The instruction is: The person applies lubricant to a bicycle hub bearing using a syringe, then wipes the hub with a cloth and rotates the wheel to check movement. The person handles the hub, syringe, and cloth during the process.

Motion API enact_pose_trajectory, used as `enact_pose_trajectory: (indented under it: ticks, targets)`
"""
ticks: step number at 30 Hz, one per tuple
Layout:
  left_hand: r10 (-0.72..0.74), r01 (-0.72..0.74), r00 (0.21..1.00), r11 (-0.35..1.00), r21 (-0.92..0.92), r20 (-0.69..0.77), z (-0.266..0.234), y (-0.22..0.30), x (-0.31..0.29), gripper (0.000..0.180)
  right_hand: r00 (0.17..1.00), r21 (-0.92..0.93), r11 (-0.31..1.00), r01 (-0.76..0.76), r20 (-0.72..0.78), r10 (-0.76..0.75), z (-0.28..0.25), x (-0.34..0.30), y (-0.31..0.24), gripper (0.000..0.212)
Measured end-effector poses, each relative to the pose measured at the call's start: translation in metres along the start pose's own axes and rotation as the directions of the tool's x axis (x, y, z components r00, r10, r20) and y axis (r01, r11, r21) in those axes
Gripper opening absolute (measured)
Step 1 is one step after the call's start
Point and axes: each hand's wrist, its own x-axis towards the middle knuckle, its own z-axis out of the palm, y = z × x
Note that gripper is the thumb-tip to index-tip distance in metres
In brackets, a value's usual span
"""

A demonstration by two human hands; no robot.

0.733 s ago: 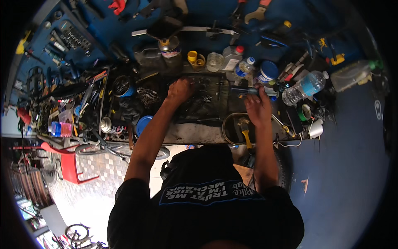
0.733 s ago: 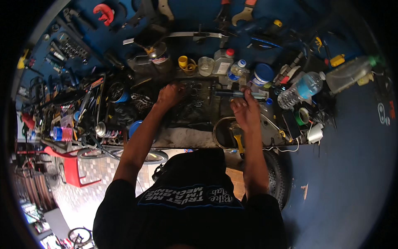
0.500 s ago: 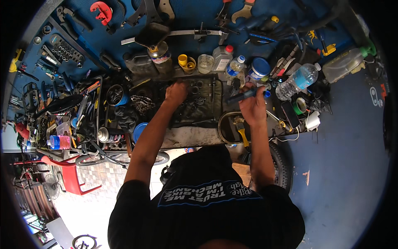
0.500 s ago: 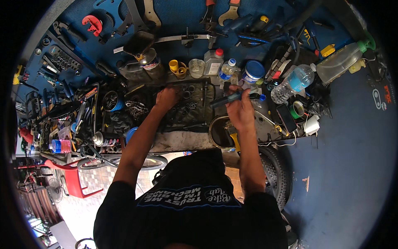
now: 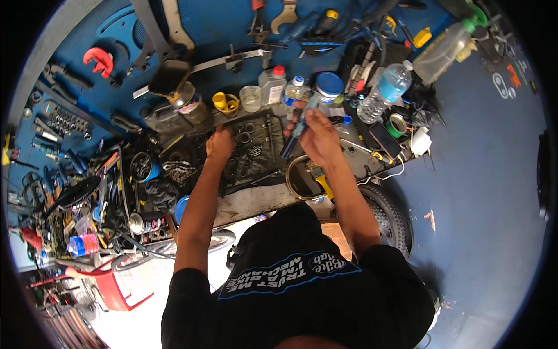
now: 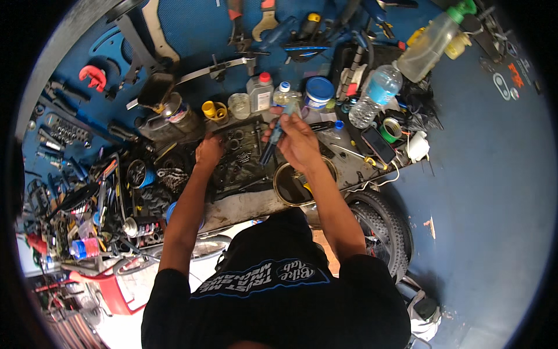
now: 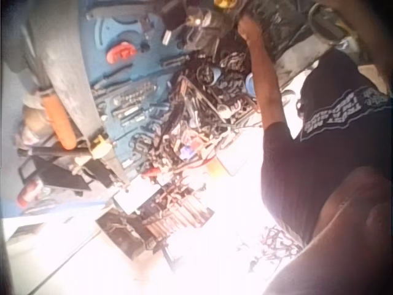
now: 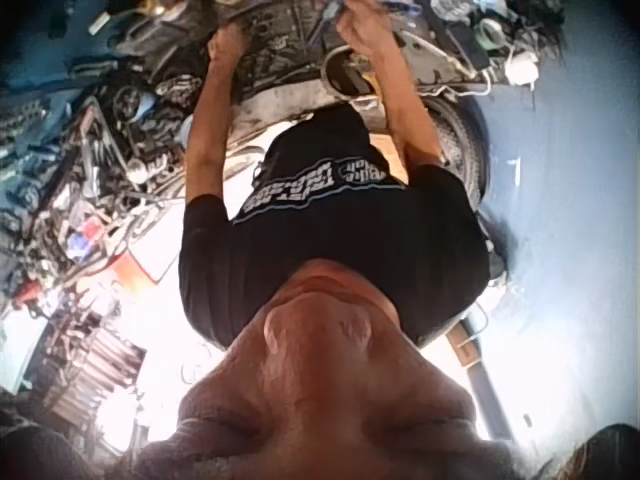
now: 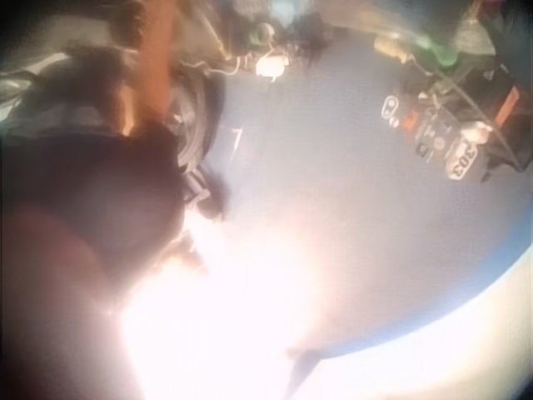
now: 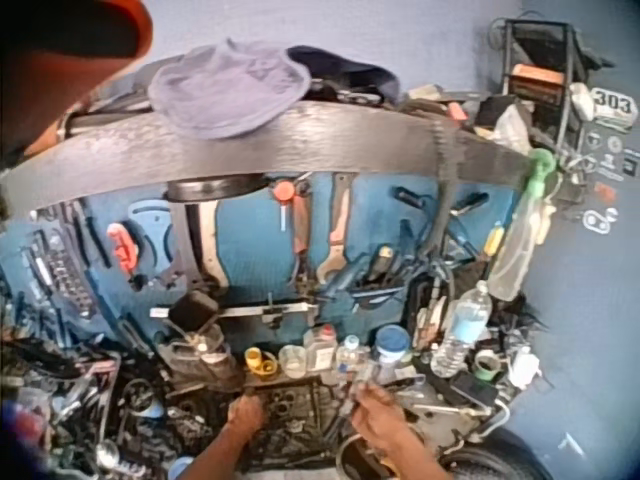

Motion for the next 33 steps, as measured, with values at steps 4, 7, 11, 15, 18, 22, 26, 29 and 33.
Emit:
enact_pose_trajectory:
  ticks: [4, 7, 11, 15, 18, 22, 26, 29, 33]
  targets:
    - [0.015, -0.023, 0.997, 0.996, -0.09, -0.082, 0.0, -0.001, 0.002, 0.023, 0.998, 0.014, 0.999, -0.035, 0.052, 0.034, 0.014, 0.003, -0.002, 0.035]
    - [0.042, -0.217, 0.921, 0.881, -0.42, -0.387, 0.002, -0.024, -0.002, 0.028, 0.996, -0.013, 0.999, -0.046, 0.081, 0.047, 0.02, 0.012, 0.004, 0.036]
    - [-0.289, 0.228, 0.909, -0.261, -0.938, 0.301, -0.026, 0.002, -0.055, 0.031, 0.994, 0.096, 0.993, -0.073, 0.082, 0.066, 0.029, 0.013, 0.007, 0.062]
    - [-0.091, 0.145, 0.964, -0.614, -0.776, 0.251, -0.037, 0.015, -0.115, 0.027, 0.976, 0.159, 0.98, -0.119, 0.203, 0.085, 0.061, 0.018, 0.0, 0.084]
    - [-0.064, 0.081, 0.98, -0.741, -0.666, 0.19, -0.044, 0.019, -0.142, 0.024, 0.939, 0.186, 0.971, -0.152, 0.335, 0.083, 0.091, 0.019, 0.0, 0.089]
    - [-0.1, -0.005, 0.99, -0.729, -0.685, 0.098, -0.065, 0.032, -0.164, 0.024, 0.862, 0.222, 0.963, -0.156, 0.506, 0.024, 0.123, 0.02, 0.005, 0.092]
    - [-0.098, -0.066, 0.995, -0.709, -0.702, 0.005, -0.092, 0.045, -0.186, 0.023, 0.805, 0.226, 0.964, -0.139, 0.593, -0.023, 0.155, 0.009, 0.0, 0.088]
    - [-0.12, -0.11, 0.992, -0.718, -0.688, -0.033, -0.099, 0.051, -0.196, 0.022, 0.717, 0.222, 0.971, -0.091, 0.691, -0.091, 0.165, 0.004, -0.005, 0.092]
    - [-0.138, -0.15, 0.988, -0.707, -0.691, -0.073, -0.109, 0.06, -0.203, 0.022, 0.667, 0.23, 0.973, -0.011, 0.726, -0.164, 0.176, 0.0, -0.008, 0.104]
